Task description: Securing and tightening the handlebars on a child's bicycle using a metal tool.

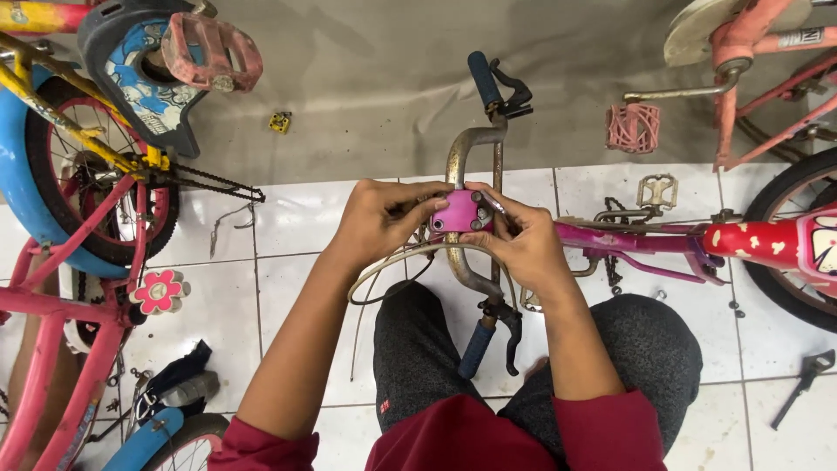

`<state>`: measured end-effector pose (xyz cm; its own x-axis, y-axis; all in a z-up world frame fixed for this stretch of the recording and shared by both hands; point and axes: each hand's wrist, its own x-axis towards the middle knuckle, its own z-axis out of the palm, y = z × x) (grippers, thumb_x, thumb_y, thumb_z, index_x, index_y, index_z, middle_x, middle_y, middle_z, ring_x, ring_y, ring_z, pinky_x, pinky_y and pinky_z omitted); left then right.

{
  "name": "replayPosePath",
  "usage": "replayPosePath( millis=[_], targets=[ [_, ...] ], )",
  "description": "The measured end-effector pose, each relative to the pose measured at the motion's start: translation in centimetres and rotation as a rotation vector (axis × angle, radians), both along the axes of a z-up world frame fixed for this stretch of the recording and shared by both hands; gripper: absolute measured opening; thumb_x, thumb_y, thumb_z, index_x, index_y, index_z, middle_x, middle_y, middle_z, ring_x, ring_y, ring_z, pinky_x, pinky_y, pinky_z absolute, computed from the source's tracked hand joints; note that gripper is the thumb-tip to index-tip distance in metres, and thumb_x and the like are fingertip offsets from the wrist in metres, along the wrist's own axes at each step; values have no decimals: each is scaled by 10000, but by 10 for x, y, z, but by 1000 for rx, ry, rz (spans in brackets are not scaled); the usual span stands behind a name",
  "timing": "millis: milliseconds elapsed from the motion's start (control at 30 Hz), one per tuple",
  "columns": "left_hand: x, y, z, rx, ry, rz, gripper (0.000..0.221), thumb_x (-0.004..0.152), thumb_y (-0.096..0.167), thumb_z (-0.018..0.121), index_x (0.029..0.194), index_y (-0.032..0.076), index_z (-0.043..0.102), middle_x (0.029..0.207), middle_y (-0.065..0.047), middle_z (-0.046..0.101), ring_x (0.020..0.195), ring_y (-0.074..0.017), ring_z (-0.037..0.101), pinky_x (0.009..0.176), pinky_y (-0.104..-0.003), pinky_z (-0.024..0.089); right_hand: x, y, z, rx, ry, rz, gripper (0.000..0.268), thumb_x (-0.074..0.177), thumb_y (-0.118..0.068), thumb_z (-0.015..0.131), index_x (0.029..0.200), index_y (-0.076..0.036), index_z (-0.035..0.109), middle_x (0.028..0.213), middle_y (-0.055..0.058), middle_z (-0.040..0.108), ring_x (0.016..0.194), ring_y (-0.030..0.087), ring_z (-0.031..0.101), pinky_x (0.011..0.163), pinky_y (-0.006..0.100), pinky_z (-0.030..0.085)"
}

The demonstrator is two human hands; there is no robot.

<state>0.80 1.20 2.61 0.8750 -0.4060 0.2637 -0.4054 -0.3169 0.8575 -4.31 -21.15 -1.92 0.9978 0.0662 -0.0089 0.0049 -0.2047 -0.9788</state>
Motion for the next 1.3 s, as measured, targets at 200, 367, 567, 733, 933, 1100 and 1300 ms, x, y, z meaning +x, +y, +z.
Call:
replayPosePath(
  millis=[200,367,567,733,933,1100,1300],
  targets=[
    [-2,-14,-29,-253,143,189,176,738,101,908,861,95,783,423,35,367,460,-48,344,476,-194,314,-1,0,3,12,9,1,643,719,-143,916,1321,-116,693,442,-44,409,488,43,406,567,186,373],
    [-7,-14,-8,-204,145,198,129,782,107,888,840,99,772,411,31,401,432,-57,352,469,-201,319,-1,-1,2,16,25,-12,649,712,-142,923,1318,-109,694,440,-37,417,479,51,411,561,194,379],
    [-9,-1,3,75,32,78,185,916,243,754,1084,176,793,489,-39,574,452,-197,571,551,-293,476,0,3,11,18,8,-5,659,723,-154,919,1335,-102,680,447,-41,411,487,46,409,563,192,374],
    [-12,-6,7,192,-162,30,359,965,193,675,1324,190,689,530,-88,640,499,-279,660,570,-334,526,-2,0,2,33,0,1,656,721,-148,920,1333,-112,685,466,-47,407,504,47,405,569,192,374],
    [-7,1,6,185,-142,32,198,955,179,683,1123,206,784,510,-63,618,460,-271,616,539,-324,513,-2,-2,-3,44,15,6,641,738,-172,914,1336,-129,688,450,-56,407,486,33,400,576,176,377],
    [-10,-2,1,137,-94,77,160,921,191,736,1066,213,799,431,-13,506,400,-189,519,502,-273,462,-2,-1,-1,28,14,4,641,732,-169,917,1329,-120,689,443,-41,407,480,40,395,559,190,372],
    [-1,-9,3,114,-121,117,98,825,182,820,908,155,776,435,-29,475,412,-246,538,499,-316,460,-2,0,1,28,15,2,630,743,-134,906,1331,-101,682,450,-30,413,487,47,393,568,192,368]
  ],
)
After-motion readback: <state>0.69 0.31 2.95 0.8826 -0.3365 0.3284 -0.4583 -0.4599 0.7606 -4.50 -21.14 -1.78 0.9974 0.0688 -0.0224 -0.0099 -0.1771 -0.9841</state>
